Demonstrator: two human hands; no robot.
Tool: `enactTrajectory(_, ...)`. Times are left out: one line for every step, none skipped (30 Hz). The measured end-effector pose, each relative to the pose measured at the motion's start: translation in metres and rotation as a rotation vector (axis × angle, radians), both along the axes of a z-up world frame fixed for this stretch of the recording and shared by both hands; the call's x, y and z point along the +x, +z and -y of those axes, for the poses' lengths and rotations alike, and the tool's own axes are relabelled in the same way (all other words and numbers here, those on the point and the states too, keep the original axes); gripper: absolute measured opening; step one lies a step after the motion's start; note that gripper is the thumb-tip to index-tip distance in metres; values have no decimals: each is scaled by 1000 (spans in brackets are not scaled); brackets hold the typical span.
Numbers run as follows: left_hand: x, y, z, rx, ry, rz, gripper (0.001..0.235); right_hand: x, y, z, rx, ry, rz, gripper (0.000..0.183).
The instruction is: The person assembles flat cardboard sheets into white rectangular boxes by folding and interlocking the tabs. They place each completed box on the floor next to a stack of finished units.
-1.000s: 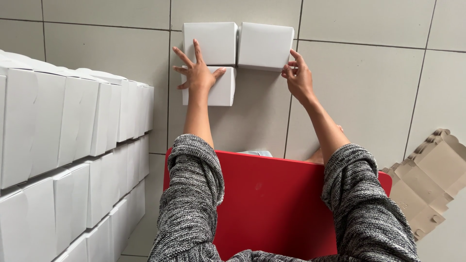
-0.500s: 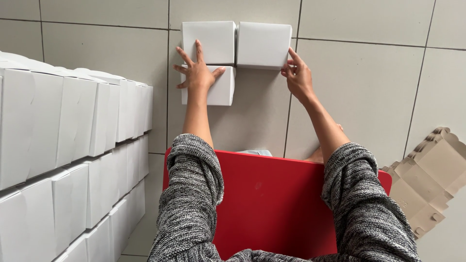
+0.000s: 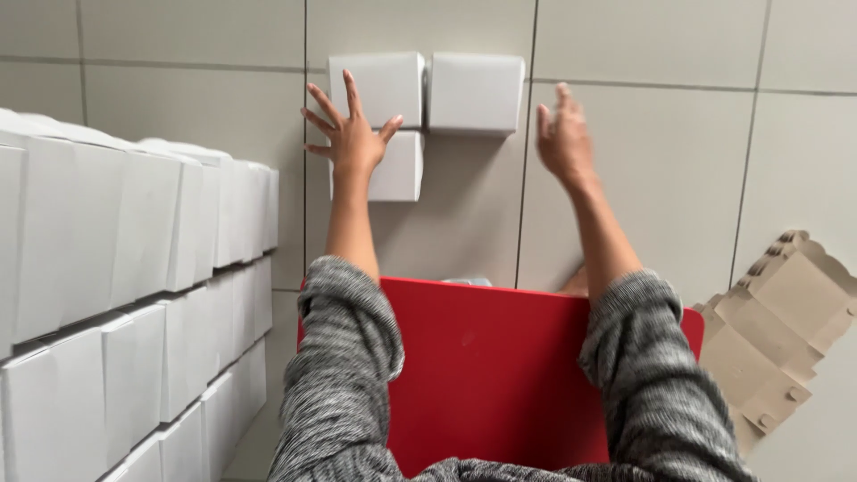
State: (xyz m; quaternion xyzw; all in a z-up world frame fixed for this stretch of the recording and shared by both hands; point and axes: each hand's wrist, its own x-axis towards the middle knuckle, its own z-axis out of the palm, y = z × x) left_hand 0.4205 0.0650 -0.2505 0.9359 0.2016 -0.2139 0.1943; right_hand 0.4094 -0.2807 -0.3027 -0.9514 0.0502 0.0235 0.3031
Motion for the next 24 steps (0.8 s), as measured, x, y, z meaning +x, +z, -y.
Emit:
enactTrajectory(-2, 7, -4, 5, -4, 8, 111, -7, 31, 18, 5, -4, 8, 57)
enactTrajectory(-6, 16, -7, -16, -86, 129, 110, -15, 62, 37, -87, 4, 70, 50)
enactTrajectory(-6, 26, -8, -37, -179, 254, 109, -25, 94, 57, -179, 0, 135, 42)
enactTrajectory(-17, 50, -10, -32, -195, 267, 109, -56, 130, 69, -174, -16, 147, 42)
enactTrajectory(-26, 76, -11, -107, -241, 244, 106, -84, 168, 83, -107, -74, 182, 40)
enactTrajectory(-37, 102, -12, -181, -289, 220, 103, -114, 205, 96, -38, -130, 217, 37)
enactTrajectory(-51, 129, -10, -182, -306, 234, 103, -146, 199, 123, -40, -147, 232, 37)
enactTrajectory(-65, 156, -8, -212, -347, 123, 97, -179, 192, 149, -221, -203, 141, 39)
enactTrajectory(-82, 182, -7, -240, -382, 11, 93, -211, 183, 175, -396, -255, 47, 42)
enactTrajectory(-99, 194, -5, -238, -394, 24, 93, -246, 169, 195, -396, -268, 59, 42)
enactTrajectory(-116, 205, -4, -281, -444, -85, 95, -279, 152, 214, -393, -291, -193, 42)
enactTrajectory(-134, 216, -3, -322, -495, -194, 97, -312, 135, 232, -384, -315, -445, 42)
enactTrajectory(-152, 222, 4, -315, -497, -190, 97, -358, 95, 261, -356, -272, -453, 42)
enactTrajectory(-170, 228, 11, -326, -607, -241, 95, -405, 50, 296, -333, -293, -656, 66)
enactTrajectory(-187, 232, 20, -339, -721, -297, 94, -428, 19, 304, -325, -313, -862, 99)
enactTrajectory(-198, 246, 36, -333, -727, -296, 94, -439, 25, 291, -318, -317, -860, 99)
enactTrajectory(-211, 257, 53, -295, -768, -360, 92, -459, 32, 279, -314, -344, -873, 112)
enactTrajectory(-225, 267, 71, -255, -808, -424, 91, -479, 38, 267, -310, -371, -885, 125)
enactTrajectory(-231, 264, 88, -249, -830, -432, 91, -486, 35, 260, -297, -391, -893, 125)
enactTrajectory(-237, 261, 105, -271, -941, -327, 87, -492, 32, 255, -267, -381, -731, 124)
enactTrajectory(-244, 256, 123, -302, -1056, -226, 84, -503, 30, 250, -242, -379, -573, 123)
enactTrajectory(-248, 247, 142, -303, -1082, -239, 84, -503, 22, 249, -235, -404, -586, 123)
enactTrajectory(-253, 237, 163, -243, -1152, -192, 84, -506, 13, 251, -293, -378, -497, 115)
enactTrajectory(-258, 227, 185, -185, -1221, -142, 83, -509, 4, 253, -353, -350, -409, 108)
